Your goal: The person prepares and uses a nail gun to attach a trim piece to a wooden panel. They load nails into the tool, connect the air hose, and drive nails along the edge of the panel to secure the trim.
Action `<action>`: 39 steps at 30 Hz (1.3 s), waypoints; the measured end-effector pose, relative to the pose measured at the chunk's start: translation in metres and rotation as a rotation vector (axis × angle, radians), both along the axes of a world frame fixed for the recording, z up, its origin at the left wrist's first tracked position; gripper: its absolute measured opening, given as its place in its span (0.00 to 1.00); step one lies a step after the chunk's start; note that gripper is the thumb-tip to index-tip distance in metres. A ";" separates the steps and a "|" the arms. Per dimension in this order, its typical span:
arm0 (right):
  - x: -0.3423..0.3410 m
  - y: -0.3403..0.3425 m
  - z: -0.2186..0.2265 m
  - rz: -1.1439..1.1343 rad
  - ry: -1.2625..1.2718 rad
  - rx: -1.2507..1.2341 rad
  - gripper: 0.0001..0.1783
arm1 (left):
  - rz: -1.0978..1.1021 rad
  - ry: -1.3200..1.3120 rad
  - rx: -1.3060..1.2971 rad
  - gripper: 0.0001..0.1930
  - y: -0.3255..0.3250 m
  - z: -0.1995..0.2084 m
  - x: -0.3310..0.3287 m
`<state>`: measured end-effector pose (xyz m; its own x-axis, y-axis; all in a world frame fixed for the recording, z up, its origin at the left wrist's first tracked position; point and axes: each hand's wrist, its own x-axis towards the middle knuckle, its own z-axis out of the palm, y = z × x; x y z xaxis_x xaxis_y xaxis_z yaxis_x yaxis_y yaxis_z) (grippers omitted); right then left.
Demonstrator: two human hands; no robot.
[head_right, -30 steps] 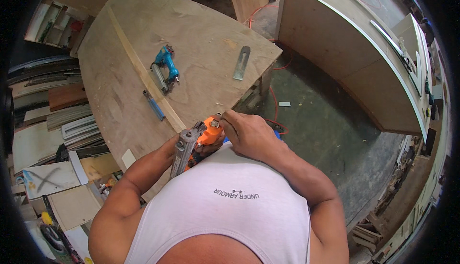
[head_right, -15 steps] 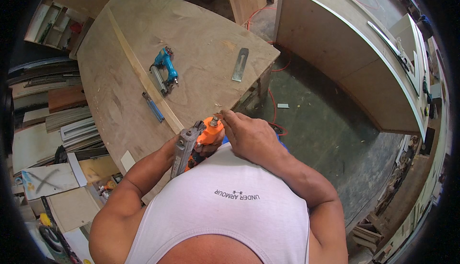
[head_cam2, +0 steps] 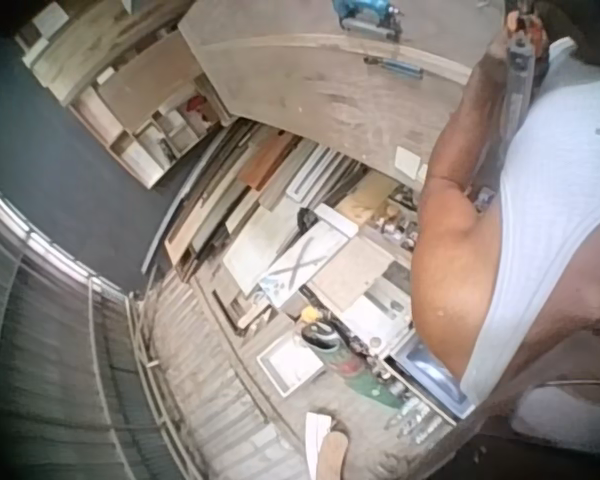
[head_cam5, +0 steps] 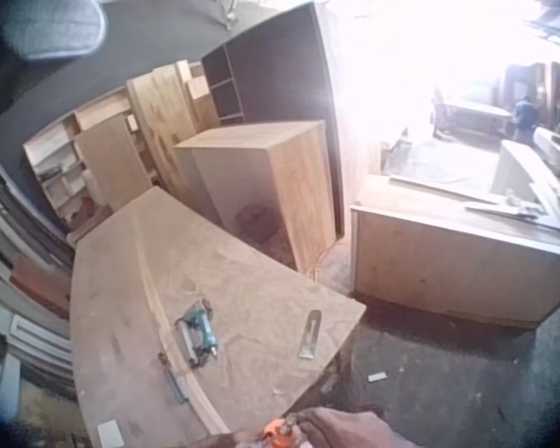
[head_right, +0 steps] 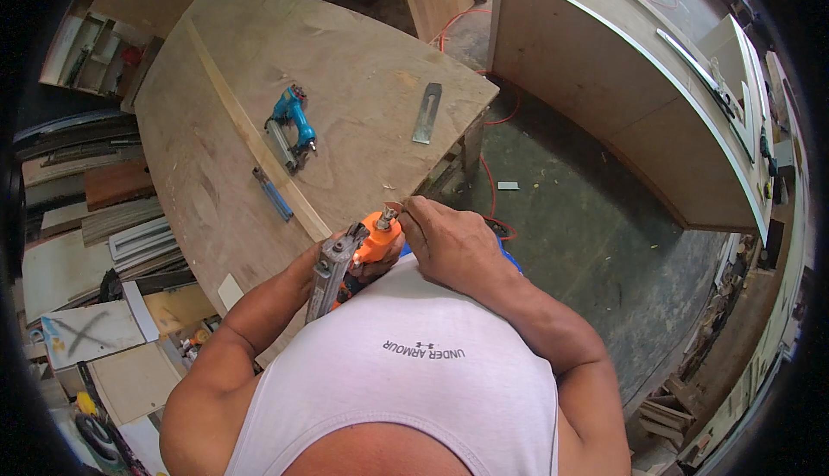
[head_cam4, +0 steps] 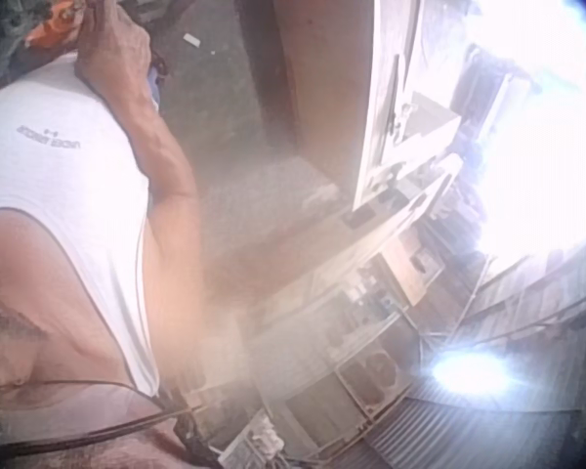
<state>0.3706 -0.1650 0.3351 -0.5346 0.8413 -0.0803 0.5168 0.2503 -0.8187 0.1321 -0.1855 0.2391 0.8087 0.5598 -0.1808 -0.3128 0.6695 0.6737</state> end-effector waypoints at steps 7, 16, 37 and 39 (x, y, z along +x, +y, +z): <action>-0.001 0.001 -0.011 0.001 0.100 0.109 0.14 | -0.055 -0.090 -0.149 0.17 -0.002 -0.015 -0.009; 0.001 0.002 -0.003 0.103 -0.008 0.027 0.12 | -0.059 -0.054 -0.128 0.14 -0.002 0.007 -0.003; -0.012 0.008 0.017 -0.012 0.140 0.021 0.16 | 0.025 0.662 0.258 0.30 0.028 0.073 -0.023; -0.013 0.010 0.018 -0.019 0.141 -0.001 0.16 | 0.050 0.661 0.248 0.29 0.025 0.069 -0.024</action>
